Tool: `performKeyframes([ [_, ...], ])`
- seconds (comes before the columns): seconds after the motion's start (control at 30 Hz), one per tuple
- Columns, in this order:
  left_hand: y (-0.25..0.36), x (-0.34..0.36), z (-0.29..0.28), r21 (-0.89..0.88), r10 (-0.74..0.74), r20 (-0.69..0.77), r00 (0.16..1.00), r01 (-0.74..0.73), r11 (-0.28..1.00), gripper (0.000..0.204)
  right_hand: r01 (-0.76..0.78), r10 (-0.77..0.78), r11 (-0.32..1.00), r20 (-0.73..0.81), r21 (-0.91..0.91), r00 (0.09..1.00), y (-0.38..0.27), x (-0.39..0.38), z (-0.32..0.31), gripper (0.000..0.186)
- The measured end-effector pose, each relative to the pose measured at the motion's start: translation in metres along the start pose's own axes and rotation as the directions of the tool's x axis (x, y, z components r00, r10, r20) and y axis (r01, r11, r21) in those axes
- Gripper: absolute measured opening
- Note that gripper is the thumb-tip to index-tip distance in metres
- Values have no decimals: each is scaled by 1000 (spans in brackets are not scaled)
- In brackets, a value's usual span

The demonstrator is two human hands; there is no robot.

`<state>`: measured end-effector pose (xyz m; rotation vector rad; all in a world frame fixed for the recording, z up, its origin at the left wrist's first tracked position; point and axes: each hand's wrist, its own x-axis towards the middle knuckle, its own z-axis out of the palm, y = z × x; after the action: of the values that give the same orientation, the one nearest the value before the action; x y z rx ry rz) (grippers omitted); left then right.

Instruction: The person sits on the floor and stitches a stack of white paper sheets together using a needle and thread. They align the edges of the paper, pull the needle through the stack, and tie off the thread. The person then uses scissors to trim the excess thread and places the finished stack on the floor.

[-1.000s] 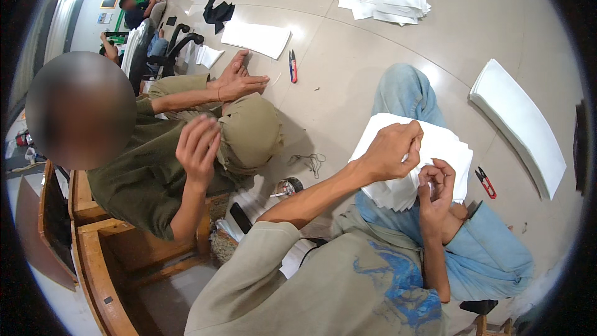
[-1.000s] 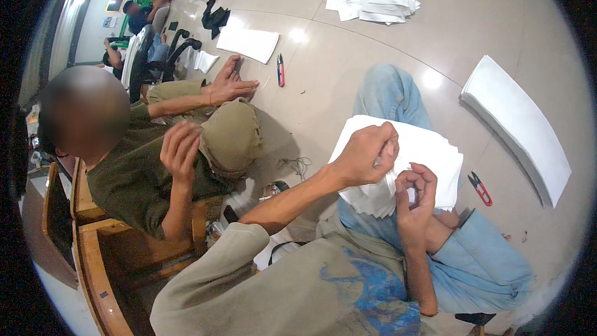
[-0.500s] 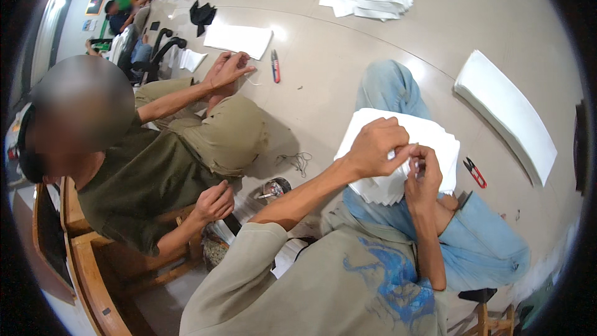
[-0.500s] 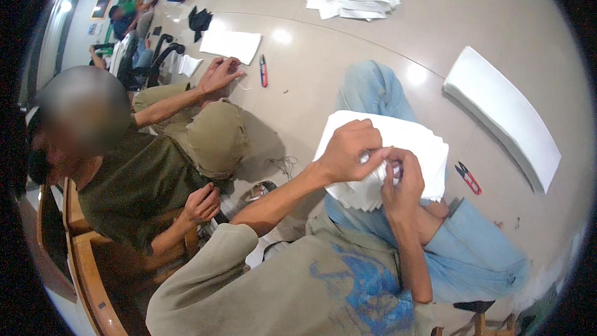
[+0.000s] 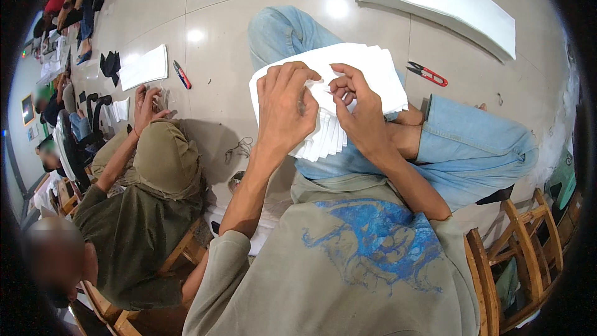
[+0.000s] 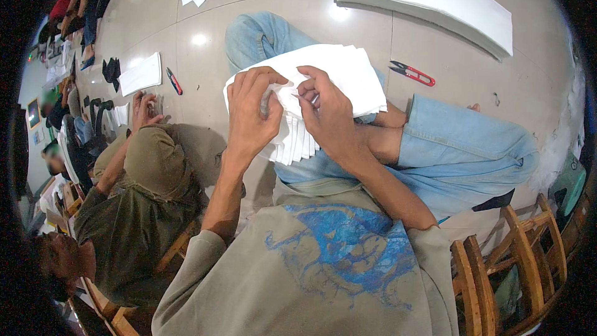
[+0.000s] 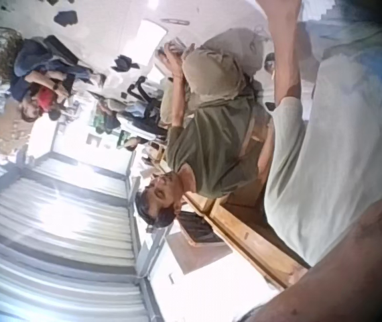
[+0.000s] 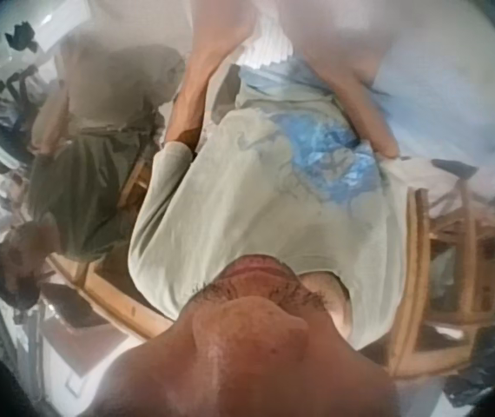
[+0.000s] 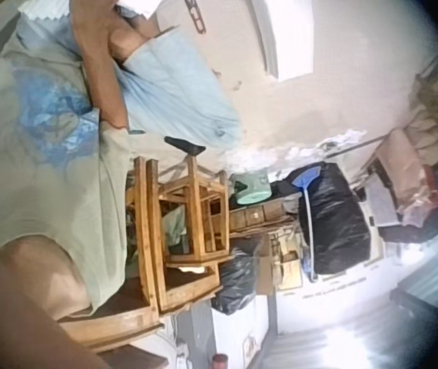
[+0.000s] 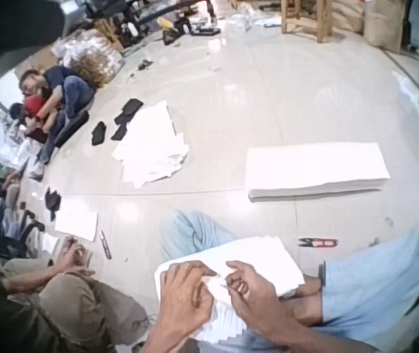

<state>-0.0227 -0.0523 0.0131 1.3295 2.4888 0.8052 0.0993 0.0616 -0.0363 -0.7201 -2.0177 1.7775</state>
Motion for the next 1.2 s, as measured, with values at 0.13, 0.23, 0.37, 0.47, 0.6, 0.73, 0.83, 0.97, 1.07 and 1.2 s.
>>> performKeyframes([
  [0.13, -4, 1, -1, -33, 14, 22, 1000, -13, 999, 21, -70, 70, 995, 0, 77, 998, -2, -1, 1, 42],
  [0.23, -8, 8, -7, -66, 71, 91, 993, -65, 996, 16, -63, 65, 991, -16, 114, 998, 3, 0, 3, 39],
  [0.37, -17, 24, -15, -277, 42, 200, 979, 15, 961, 14, -83, 85, 983, -3, 165, 996, 2, 1, 2, 38],
  [0.47, -24, 36, -20, -294, 14, 372, 928, 103, 950, 17, -85, 82, 981, 27, 174, 996, 5, 0, 1, 38],
  [0.6, -32, 50, -25, -299, -29, 531, 847, 219, 929, 19, -91, 85, 982, 43, 165, 995, 1, 2, -2, 37],
  [0.73, -36, 59, -23, -284, -26, 604, 797, 246, 927, 21, -173, 161, 962, 73, 210, 984, -5, 2, -2, 37],
  [0.83, -37, 60, -22, -283, -31, 610, 792, 254, 925, 21, -179, 169, 967, 71, 183, 983, -7, 2, -2, 37],
  [0.97, -38, 58, -20, -312, -25, 601, 799, 264, 913, 21, -178, 166, 962, 72, 206, 983, -4, 2, -2, 36],
  [1.07, -34, 59, -21, -230, -43, 603, 796, 226, 947, 22, -180, 169, 966, 74, 186, 983, -4, 2, -2, 36],
  [1.2, -34, 56, -19, -217, -9, 559, 829, 157, 964, 19, -181, 172, 968, 67, 172, 983, -4, 2, -2, 35],
])
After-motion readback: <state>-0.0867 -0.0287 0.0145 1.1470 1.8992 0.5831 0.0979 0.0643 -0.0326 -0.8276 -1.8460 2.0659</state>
